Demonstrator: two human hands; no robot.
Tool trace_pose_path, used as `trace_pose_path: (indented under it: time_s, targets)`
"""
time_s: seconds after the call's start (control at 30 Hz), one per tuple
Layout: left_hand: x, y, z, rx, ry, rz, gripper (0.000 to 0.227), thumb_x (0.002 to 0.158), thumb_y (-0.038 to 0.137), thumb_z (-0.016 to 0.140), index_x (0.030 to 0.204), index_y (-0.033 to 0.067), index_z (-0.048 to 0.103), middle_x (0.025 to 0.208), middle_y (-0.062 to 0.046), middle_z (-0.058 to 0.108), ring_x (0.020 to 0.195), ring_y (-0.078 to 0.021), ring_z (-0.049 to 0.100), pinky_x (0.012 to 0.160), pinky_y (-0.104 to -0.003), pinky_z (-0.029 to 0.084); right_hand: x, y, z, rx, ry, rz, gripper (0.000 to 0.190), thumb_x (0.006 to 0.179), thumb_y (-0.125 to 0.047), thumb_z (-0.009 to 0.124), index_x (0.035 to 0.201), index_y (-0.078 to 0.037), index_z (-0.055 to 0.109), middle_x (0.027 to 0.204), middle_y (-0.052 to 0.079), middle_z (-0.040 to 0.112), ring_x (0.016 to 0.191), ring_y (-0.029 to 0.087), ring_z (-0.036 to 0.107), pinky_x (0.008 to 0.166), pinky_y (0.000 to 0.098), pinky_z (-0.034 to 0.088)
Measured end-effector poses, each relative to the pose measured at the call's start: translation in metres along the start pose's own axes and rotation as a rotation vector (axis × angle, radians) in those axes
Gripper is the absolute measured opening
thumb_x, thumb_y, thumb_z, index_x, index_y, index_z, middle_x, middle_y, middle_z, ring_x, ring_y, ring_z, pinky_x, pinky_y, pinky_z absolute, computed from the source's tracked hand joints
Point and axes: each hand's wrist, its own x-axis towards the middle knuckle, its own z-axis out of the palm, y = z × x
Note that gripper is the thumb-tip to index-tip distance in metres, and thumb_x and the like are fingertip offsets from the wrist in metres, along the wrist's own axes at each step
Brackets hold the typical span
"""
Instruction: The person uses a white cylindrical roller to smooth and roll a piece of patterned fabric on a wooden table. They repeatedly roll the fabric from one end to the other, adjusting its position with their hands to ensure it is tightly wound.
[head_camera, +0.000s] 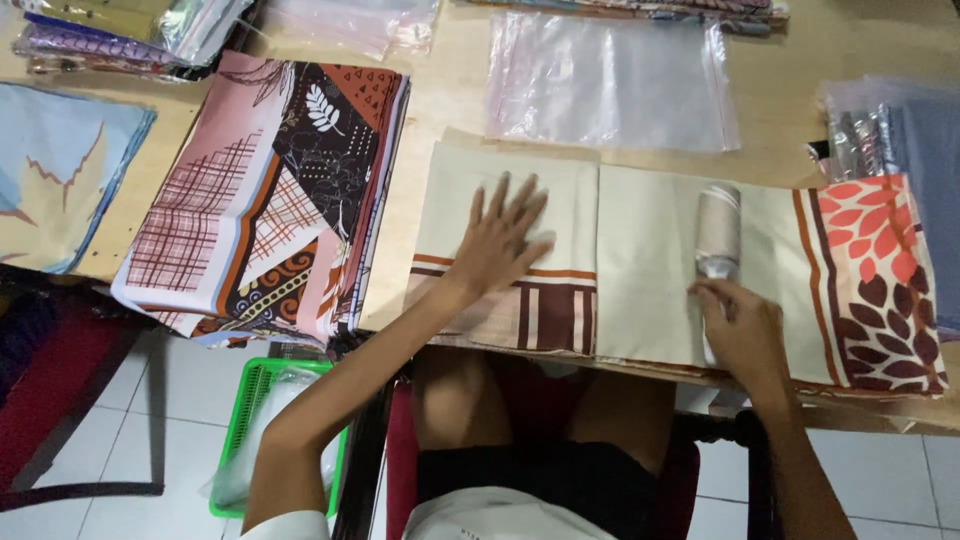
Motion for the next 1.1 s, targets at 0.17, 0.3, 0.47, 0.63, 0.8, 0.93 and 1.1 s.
trace_pose_path:
  time_s: [0.17,0.3,0.47,0.63,0.8,0.93,1.1]
  targets:
    - [-0.041,0.043,0.005,-0.122,0.098,0.310,0.088,0.099,0.069,0.029,0.161,0.0075,0.027,0.169,-0.016,0.021,0.158,-0.0368,0.009,0.125,-0.056,-0.004,-0.070,-0.034,0.003,0.189,-0.032,-0.068,0.020,0.097,-0.021,0.063,0.107,-0.012,0.078,0.098,0.013,0.079,0.088,0.031,0.073,0.079,0.0434,0.056]
    - [-0.057,0.052,0.022,-0.062,0.158,0.388,0.110,0.086,0.082,0.039,0.157,-0.0021,0.031,0.168,-0.017,0.024,0.158,-0.0337,0.015,0.128,-0.054,0.003,-0.112,-0.063,0.037,0.352,-0.191,-0.290,0.016,0.088,-0.011,0.068,0.100,-0.010,0.079,0.093,0.003,0.081,0.082,0.016,0.077,0.077,0.0286,0.058]
    - [-0.058,0.052,0.025,-0.027,0.179,0.381,0.113,0.083,0.086,0.042,0.160,0.0030,0.028,0.169,-0.014,0.024,0.158,-0.0323,0.014,0.128,-0.053,0.006,-0.115,-0.036,0.035,0.300,-0.202,-0.133,0.020,0.089,-0.015,0.067,0.106,-0.010,0.078,0.100,0.003,0.082,0.091,0.015,0.078,0.086,0.0291,0.058]
    - [-0.060,0.052,0.021,0.011,0.186,0.390,0.110,0.085,0.086,0.040,0.162,0.0073,0.026,0.170,-0.013,0.022,0.159,-0.0326,0.014,0.129,-0.053,0.006,-0.112,-0.002,-0.005,0.109,-0.236,0.195,0.026,0.091,-0.019,0.068,0.114,-0.021,0.081,0.104,0.002,0.084,0.045,0.013,0.051,0.052,0.0299,0.050]
    - [-0.061,0.054,0.017,0.045,0.164,0.489,0.100,0.090,0.082,0.035,0.161,0.0125,0.030,0.169,-0.012,0.025,0.158,-0.0374,0.017,0.127,-0.058,0.010,-0.109,0.007,-0.031,0.069,-0.055,0.176,0.019,0.096,-0.025,0.066,0.108,-0.019,0.078,0.074,-0.002,0.074,0.057,0.014,0.050,0.067,0.0269,0.045]
    - [-0.063,0.051,0.018,-0.193,0.097,0.665,0.085,0.096,0.066,0.051,0.160,0.0131,0.031,0.169,-0.012,0.028,0.159,-0.0369,0.018,0.129,-0.058,0.007,-0.082,0.009,-0.015,0.260,-0.020,0.065,0.044,0.092,-0.016,0.069,0.130,-0.006,0.051,0.105,0.012,0.075,0.093,0.021,0.074,0.076,0.0317,0.053]
    - [-0.078,0.058,0.034,-0.180,0.117,0.665,0.081,0.087,0.061,0.066,0.155,0.0242,0.044,0.161,-0.007,0.046,0.152,-0.0335,0.037,0.126,-0.052,0.017,-0.010,-0.030,0.003,0.085,0.062,-0.580,0.038,0.101,-0.020,0.060,0.137,-0.008,0.055,0.107,0.012,0.068,0.094,0.036,0.071,0.080,0.0451,0.057]
